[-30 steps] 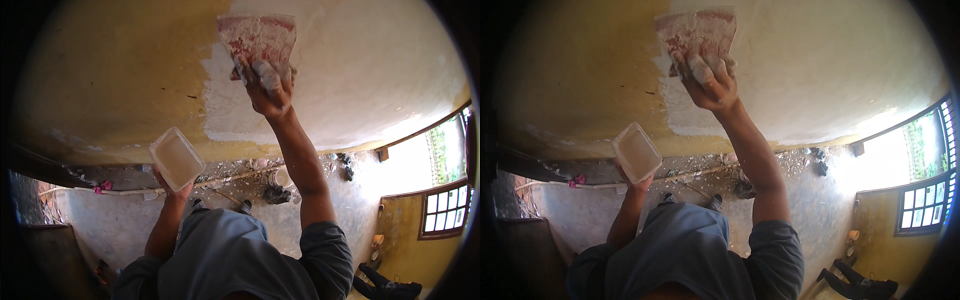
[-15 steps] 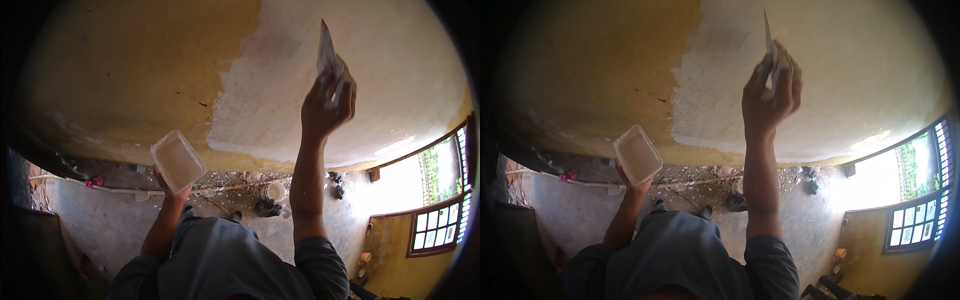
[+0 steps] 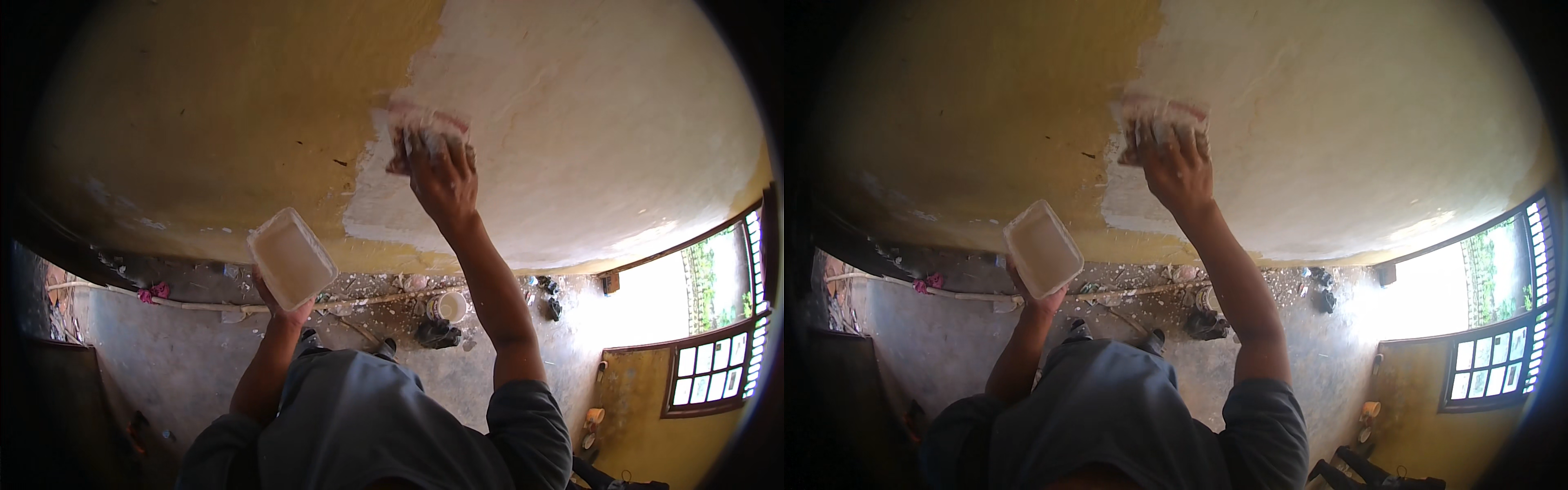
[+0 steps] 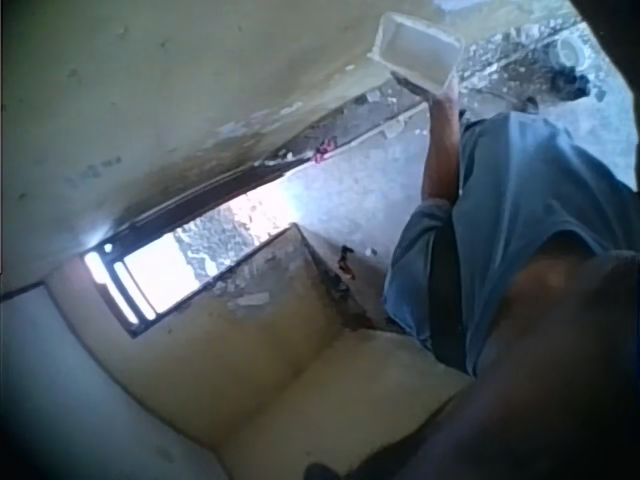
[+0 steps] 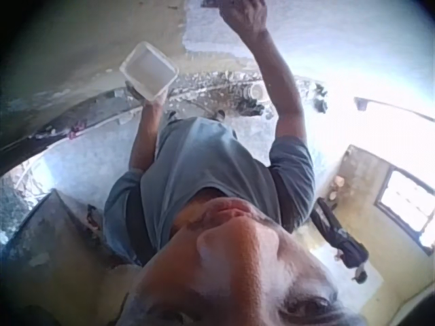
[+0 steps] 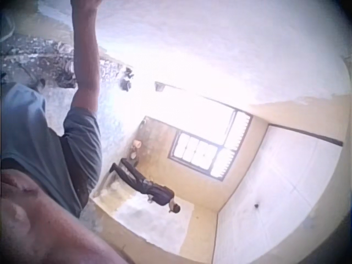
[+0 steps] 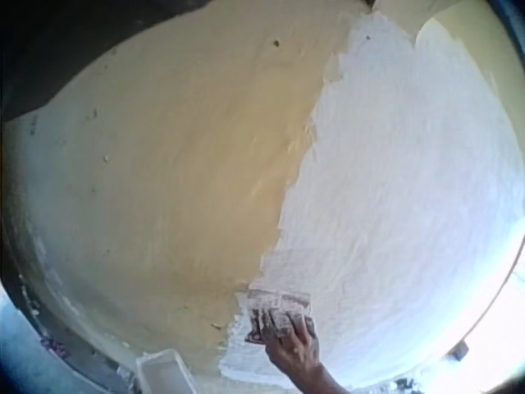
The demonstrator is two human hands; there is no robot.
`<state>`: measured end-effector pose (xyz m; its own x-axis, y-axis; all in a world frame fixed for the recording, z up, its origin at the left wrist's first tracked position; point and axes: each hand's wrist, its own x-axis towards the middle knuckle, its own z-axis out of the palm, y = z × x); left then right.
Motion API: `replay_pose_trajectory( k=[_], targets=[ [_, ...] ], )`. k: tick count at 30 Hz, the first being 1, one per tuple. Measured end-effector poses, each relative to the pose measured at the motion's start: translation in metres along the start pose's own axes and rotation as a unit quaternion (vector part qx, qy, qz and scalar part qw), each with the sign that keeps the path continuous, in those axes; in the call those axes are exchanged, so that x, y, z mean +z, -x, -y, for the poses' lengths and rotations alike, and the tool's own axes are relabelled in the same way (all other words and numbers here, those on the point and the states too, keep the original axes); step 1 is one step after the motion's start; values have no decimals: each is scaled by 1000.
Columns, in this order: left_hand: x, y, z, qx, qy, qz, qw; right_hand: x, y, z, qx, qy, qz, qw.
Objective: The person applies plaster to a wall using a spatula and a plastic container. The person scoops plaster from the container and spreads it across the wall surface multiple times.
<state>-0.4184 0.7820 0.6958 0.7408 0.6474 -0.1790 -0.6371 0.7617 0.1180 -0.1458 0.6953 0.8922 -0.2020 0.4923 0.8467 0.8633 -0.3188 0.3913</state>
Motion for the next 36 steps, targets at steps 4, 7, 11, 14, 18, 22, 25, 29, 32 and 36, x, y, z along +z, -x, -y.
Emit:
replay_pose_trajectory(
  k=[4, 7, 11, 14, 18, 22, 25, 29, 32, 36],
  targets=[
    [-1, -2, -1, -7, 25, 30, 999, -10, 14, -3, -18, -31, 15, 999],
    [2, -2, 2, -6, 33, 18, 999, -5, 11, -5, -10, 22, -23, 999],
    [-6, -5, 9, -28, 3, 20, 999, 46, 78, 1, -29, 59, 125, 990],
    [15, -4, 9, 6, 7, -2, 1000, 6, 75, 28, 18, -89, 155, 984],
    [16, -5, 14, -14, 9, -30, 999, -31, -2, -33, 144, -81, -198, 966],
    [15, -4, 12, -10, -16, -50, 999, -66, -93, -81, 144, 42, -232, 961],
    [14, -4, 15, -2, -16, -48, 999, -64, -118, -82, 78, 65, -163, 981],
    [17, -5, 21, -6, -19, 0, 1000, -38, -99, -57, 86, 69, -92, 990],
    [18, -8, 24, -7, -20, 2, 1000, -16, -68, -24, 122, 51, -84, 988],
    [20, -12, 28, -24, -31, -6, 999, 19, -2, 10, 113, 52, -4, 992]
  ],
)
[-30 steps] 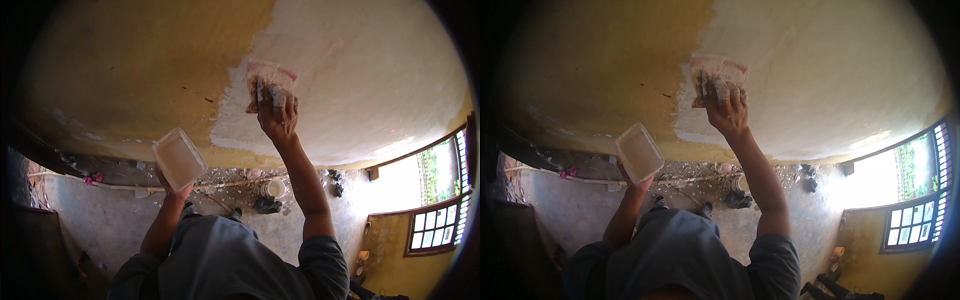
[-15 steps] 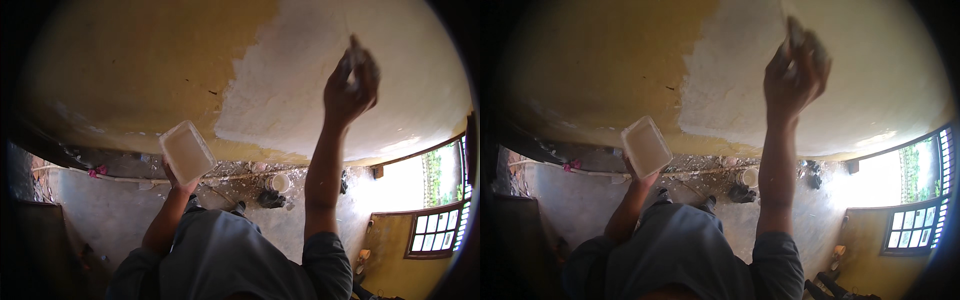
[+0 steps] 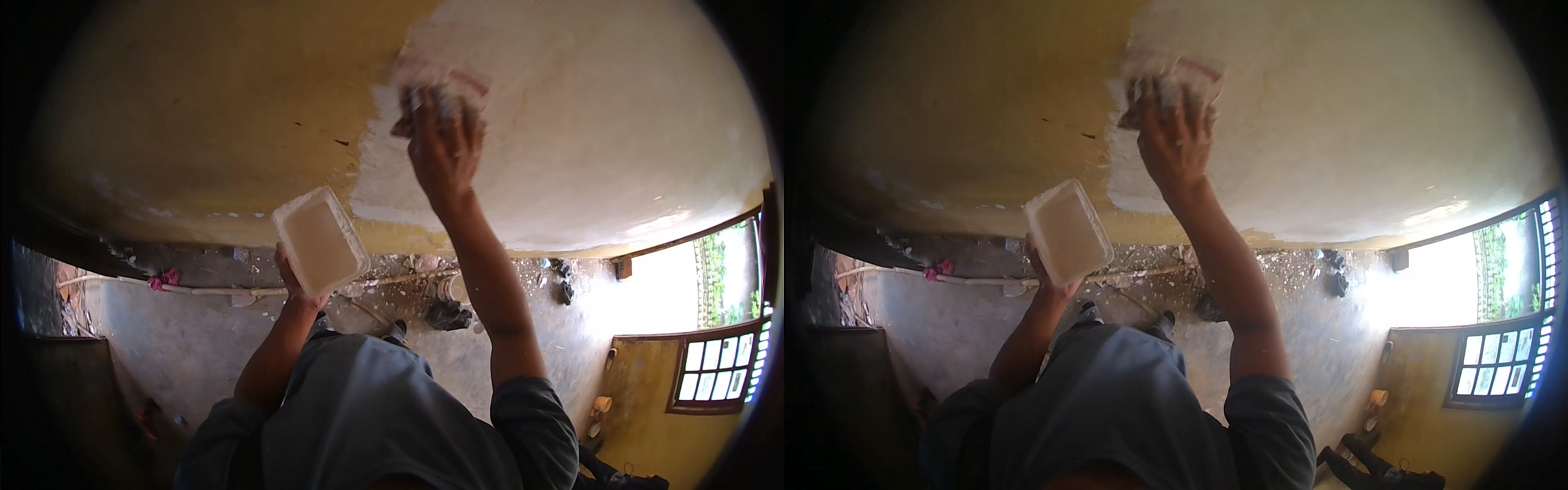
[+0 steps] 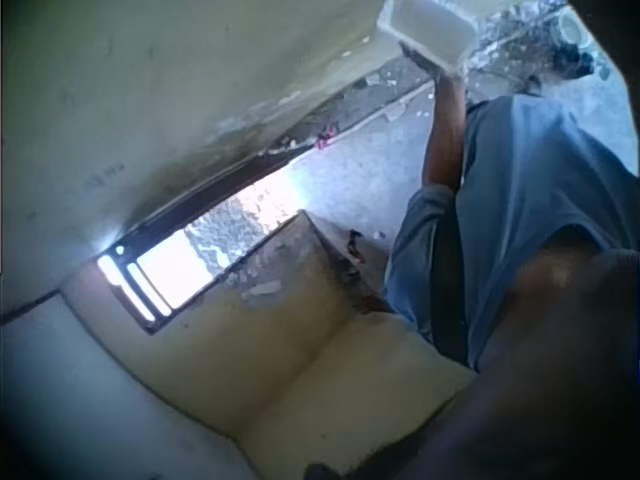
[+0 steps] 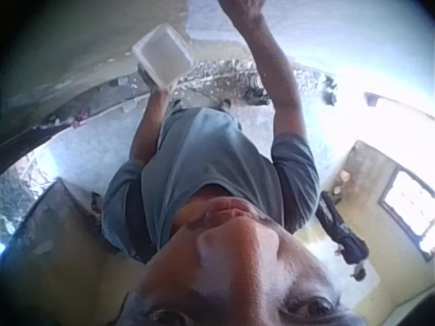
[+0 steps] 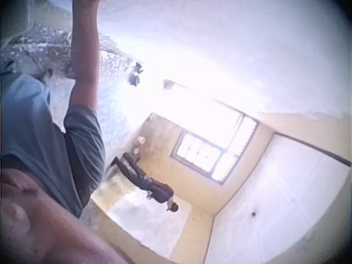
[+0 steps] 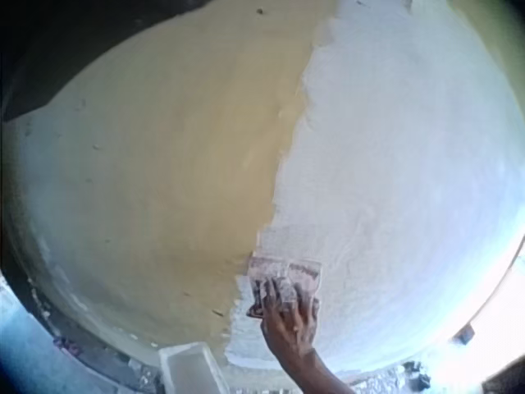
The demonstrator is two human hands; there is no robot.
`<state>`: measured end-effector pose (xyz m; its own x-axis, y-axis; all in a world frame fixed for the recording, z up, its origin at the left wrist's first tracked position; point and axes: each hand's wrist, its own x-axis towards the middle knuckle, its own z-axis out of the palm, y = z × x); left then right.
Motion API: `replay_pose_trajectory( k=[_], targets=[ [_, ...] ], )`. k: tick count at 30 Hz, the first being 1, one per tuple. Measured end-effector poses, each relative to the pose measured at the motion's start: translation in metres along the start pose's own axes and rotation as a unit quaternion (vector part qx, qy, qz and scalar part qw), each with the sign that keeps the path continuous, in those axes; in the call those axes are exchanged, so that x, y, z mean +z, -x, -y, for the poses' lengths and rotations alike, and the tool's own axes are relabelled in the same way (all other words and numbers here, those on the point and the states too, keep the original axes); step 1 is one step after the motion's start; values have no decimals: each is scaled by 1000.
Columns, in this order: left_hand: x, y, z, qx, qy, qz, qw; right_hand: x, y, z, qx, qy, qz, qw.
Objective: The person applies plaster to a wall using a spatula and a plastic container. The person scoops plaster from the container and spreads it across the wall surface multiple times.
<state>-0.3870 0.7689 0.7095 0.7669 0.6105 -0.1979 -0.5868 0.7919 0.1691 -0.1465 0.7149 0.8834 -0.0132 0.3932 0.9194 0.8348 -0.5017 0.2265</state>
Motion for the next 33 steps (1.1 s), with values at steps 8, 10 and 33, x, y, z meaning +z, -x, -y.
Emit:
replay_pose_trajectory(
  k=[8, 10, 33],
  targets=[
    [9, -9, 22, -44, 13, 8, 999, -48, 65, 10, 363, -361, 119, 851],
    [8, -11, 25, -53, 31, 34, 998, -87, 25, 17, 541, -536, 189, 619],
    [11, -10, 55, -153, -66, 32, 986, -51, 105, 43, 493, -527, 446, 530]
  ],
)
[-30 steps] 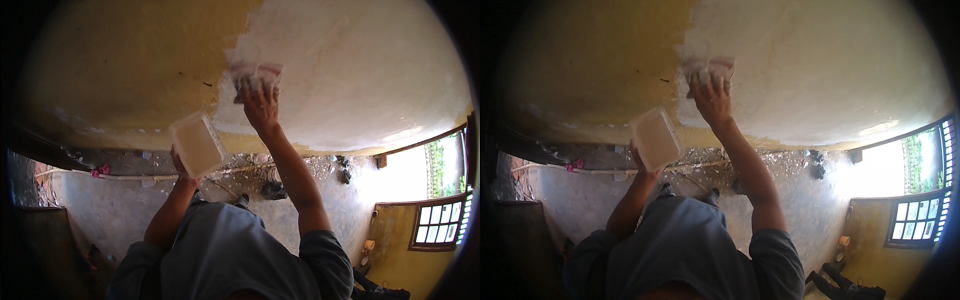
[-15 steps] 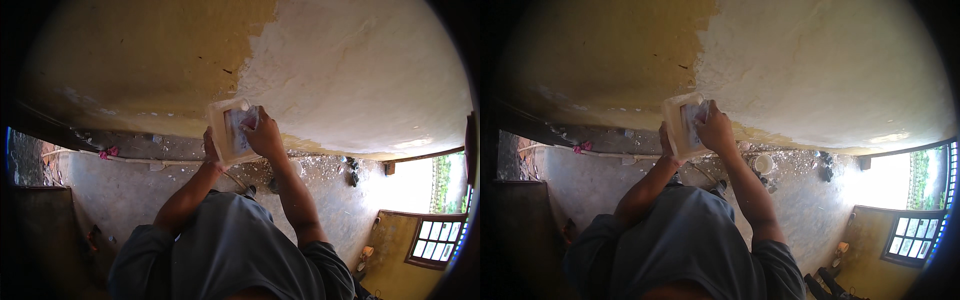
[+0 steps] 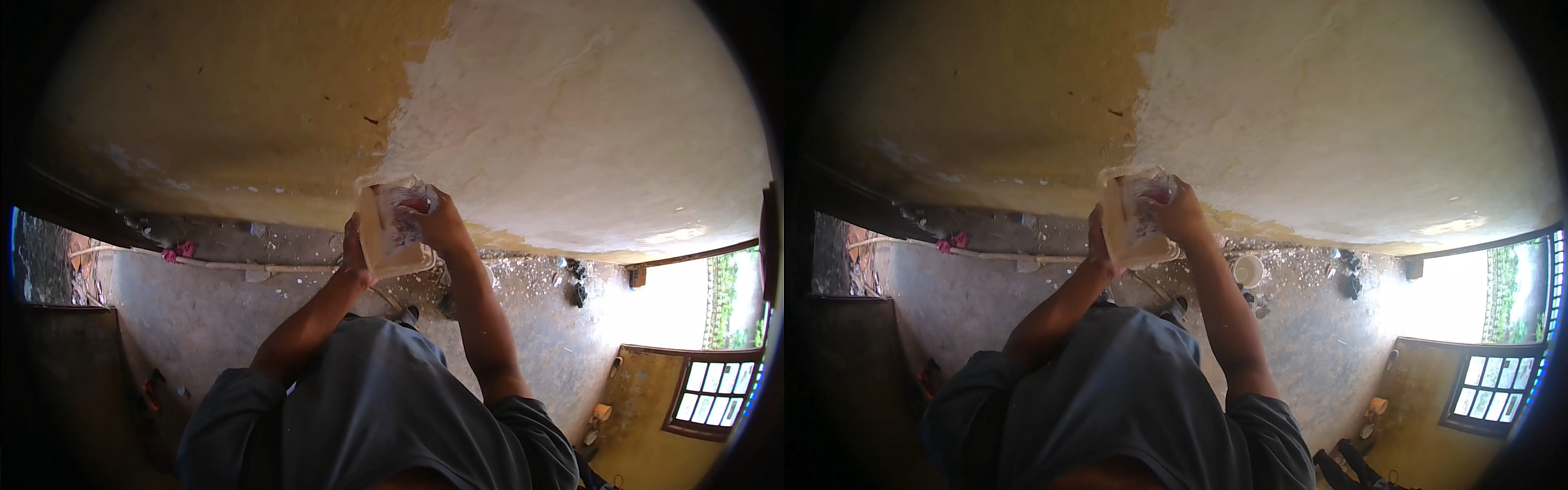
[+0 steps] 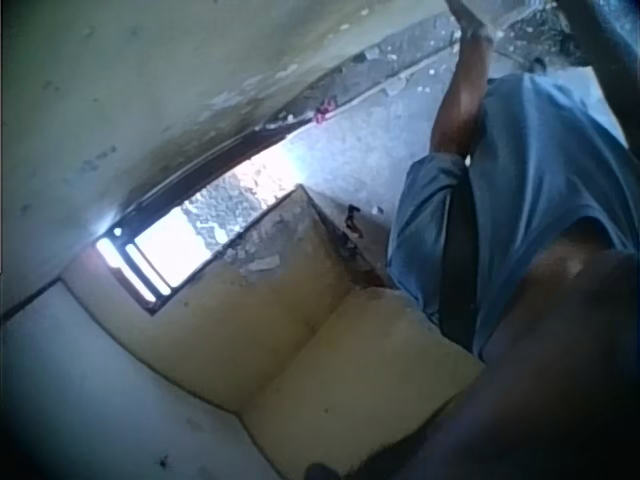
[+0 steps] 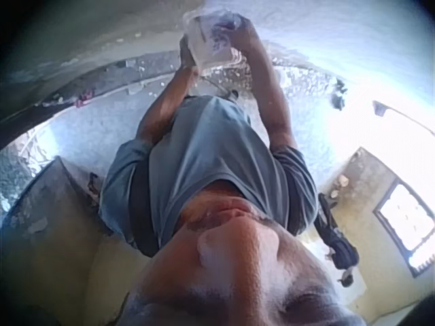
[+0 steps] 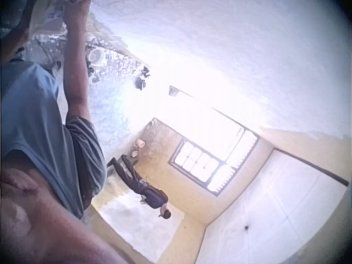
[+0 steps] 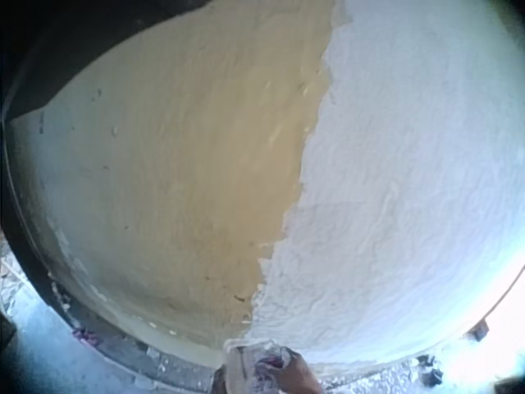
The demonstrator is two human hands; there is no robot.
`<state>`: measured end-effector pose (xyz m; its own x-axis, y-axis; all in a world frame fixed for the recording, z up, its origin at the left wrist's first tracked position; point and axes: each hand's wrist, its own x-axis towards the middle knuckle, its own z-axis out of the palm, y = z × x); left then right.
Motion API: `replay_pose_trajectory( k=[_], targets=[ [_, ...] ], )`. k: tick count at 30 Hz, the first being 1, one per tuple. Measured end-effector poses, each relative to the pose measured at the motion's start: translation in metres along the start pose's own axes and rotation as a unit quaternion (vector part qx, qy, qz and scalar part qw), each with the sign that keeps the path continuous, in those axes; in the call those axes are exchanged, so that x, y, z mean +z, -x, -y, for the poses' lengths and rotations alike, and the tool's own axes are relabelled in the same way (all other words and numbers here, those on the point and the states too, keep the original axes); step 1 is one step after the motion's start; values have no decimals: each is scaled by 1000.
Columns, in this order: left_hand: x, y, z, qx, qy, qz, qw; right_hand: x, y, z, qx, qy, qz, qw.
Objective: The person applies plaster to a wall using a spatula and a plastic container. The person scoops plaster from the container and spreads it across the wall surface multiple times.
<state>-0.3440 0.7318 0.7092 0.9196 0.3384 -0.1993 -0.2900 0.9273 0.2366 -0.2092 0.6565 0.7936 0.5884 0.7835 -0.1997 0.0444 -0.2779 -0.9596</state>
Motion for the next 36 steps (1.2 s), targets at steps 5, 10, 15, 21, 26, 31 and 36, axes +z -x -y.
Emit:
replay_pose_trajectory(
  k=[5, 10, 15, 21, 26, 31, 36],
  targets=[
    [13, 1, -4, 19, 20, 26, 999, -22, 11, 17, 39, -118, -18, 992],
    [27, 0, -15, -5, 37, 15, 999, -44, 7, 2, 23, -163, -61, 984],
    [44, 2, -18, 28, 61, -2, 998, -57, 7, -15, 23, -203, -79, 976],
    [27, 4, -35, 84, 21, -22, 996, -83, 25, -4, 26, -355, -177, 918],
    [24, 8, -40, 87, 27, -18, 996, -98, 38, 50, -70, -519, -176, 834],
    [20, 16, -43, 97, 5, -33, 995, -90, 33, 115, -147, -505, -276, 804],
    [31, 16, -43, 114, -23, -62, 991, -120, -1, 143, -164, -498, -294, 799]
  ],
)
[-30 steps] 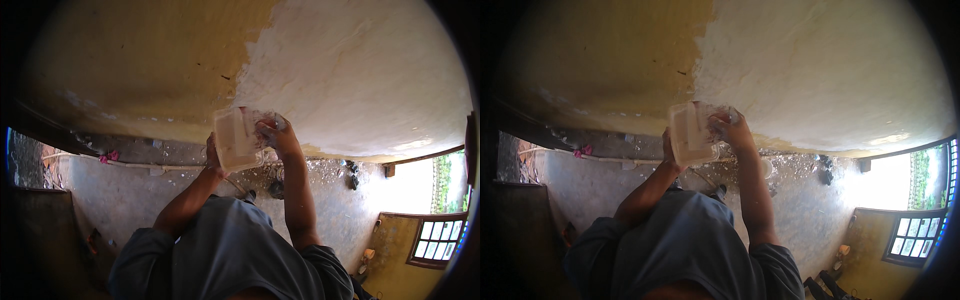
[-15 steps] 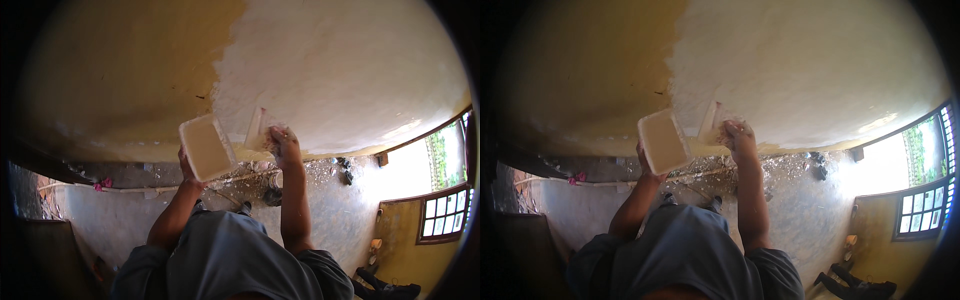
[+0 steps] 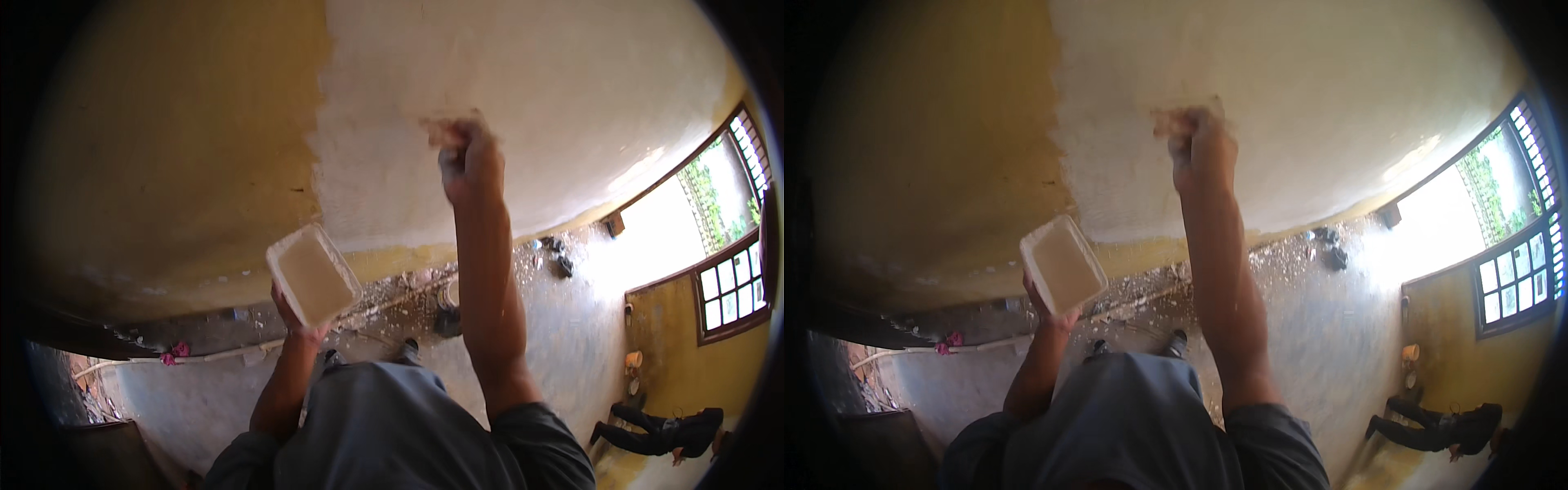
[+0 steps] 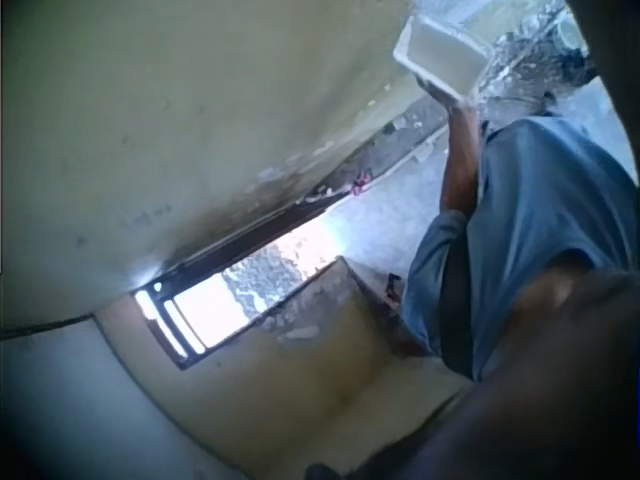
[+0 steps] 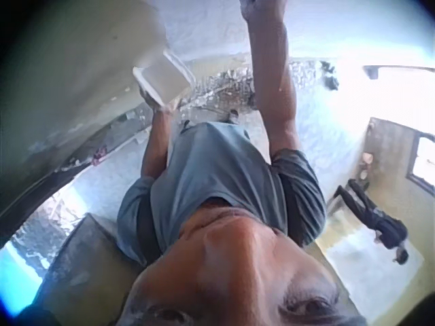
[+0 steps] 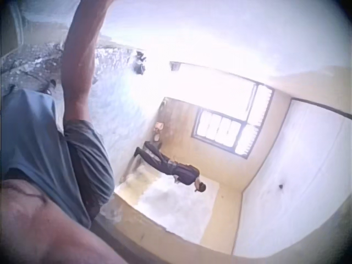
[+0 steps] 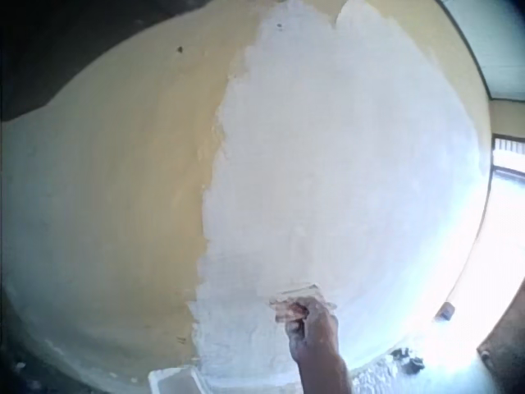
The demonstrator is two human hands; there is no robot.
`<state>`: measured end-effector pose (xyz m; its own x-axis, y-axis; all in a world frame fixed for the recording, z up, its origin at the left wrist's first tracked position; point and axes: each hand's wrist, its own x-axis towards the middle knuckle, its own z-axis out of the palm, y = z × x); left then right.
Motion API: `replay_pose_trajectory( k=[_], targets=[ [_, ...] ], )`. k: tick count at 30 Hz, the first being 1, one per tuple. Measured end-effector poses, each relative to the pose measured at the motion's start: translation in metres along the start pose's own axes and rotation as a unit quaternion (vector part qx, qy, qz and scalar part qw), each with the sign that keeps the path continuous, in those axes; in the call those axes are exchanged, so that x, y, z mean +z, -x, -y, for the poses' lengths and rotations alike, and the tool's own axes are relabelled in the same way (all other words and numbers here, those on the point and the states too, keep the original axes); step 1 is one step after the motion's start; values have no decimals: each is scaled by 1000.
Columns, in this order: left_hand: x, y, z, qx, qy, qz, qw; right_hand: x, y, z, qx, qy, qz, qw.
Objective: The person applies plaster to a wall using a spatula and a plastic container. The person scoops plaster from the container and spreads it across the wall surface multiple times.
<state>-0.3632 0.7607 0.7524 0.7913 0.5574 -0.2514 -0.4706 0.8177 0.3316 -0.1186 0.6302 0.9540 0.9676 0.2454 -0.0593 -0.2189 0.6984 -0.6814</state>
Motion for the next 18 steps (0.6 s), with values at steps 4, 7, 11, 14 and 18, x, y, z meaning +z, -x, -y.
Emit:
replay_pose_trajectory(
  k=[4, 7, 11, 14, 18],
  targets=[
    [-4, 0, 0, -5, 2, 16, 1000, 36, -21, 26, -18, -42, -25, 999],
    [1, 7, -4, -11, 9, 23, 1000, 59, -18, 47, -19, -30, 4, 999],
    [0, 5, -3, -25, 6, 32, 999, 62, -61, 72, -26, -42, 31, 998],
    [-1, 4, -2, -35, 10, 19, 999, 79, -61, 86, -56, -21, 59, 996],
    [-2, -3, 2, -60, 11, 32, 998, 115, -63, 122, -101, -51, 77, 991]
  ],
)
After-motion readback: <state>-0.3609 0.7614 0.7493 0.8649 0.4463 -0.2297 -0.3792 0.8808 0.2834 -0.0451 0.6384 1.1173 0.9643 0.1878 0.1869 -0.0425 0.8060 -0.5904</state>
